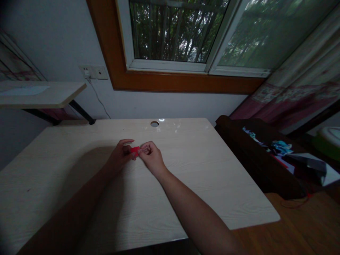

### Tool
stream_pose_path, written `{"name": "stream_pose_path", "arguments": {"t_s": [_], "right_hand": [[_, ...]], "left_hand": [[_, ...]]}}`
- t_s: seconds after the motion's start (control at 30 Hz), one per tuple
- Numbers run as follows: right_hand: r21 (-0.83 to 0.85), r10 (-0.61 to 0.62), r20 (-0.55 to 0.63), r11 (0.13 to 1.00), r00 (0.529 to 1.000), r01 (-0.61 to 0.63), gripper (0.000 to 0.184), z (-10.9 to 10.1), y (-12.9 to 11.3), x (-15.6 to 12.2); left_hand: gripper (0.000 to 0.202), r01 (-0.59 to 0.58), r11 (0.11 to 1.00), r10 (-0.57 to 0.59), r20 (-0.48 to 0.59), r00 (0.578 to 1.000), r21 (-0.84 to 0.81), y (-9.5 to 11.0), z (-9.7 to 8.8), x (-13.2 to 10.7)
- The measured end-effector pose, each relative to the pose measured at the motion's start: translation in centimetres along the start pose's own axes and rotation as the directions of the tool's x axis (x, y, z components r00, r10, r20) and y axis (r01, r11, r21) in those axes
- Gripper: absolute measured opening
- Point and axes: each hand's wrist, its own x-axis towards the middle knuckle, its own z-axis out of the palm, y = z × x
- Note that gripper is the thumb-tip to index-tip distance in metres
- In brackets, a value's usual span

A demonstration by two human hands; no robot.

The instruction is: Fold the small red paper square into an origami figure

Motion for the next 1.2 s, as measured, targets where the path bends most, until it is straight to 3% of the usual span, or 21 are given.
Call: {"name": "stream_pose_path", "arguments": {"t_s": [0.47, 0.7, 1.03, 1.2], "right_hand": [[0.132, 0.075, -0.023, 0.989, 0.997, -0.071, 0.024, -0.01, -0.16, 0.32], [0.03, 0.031, 0.067, 0.999, 0.997, -0.033, 0.032, 0.03, 0.03, 0.24], [0.103, 0.024, 0.015, 0.994, 1.0, -0.026, 0.029, -0.03, 0.02, 0.45], [0.086, 0.012, -0.002, 0.996, 1.0, -0.012, 0.028, -0.16, 0.4, 0.5]], "left_hand": [[0.053, 0.047, 0.995, -0.047, -0.007, 0.999, -0.085, 0.42, -0.15, 0.04], [0.052, 0.024, 1.0, -0.024, 0.009, 1.0, -0.019, 0.26, -0.01, 0.02], [0.05, -0.028, 1.0, 0.028, 0.025, 0.999, 0.006, -0.25, -0.32, 0.07], [0.05, -0.031, 0.997, 0.034, 0.036, 0.999, -0.076, -0.02, -0.35, 0.0]]}}
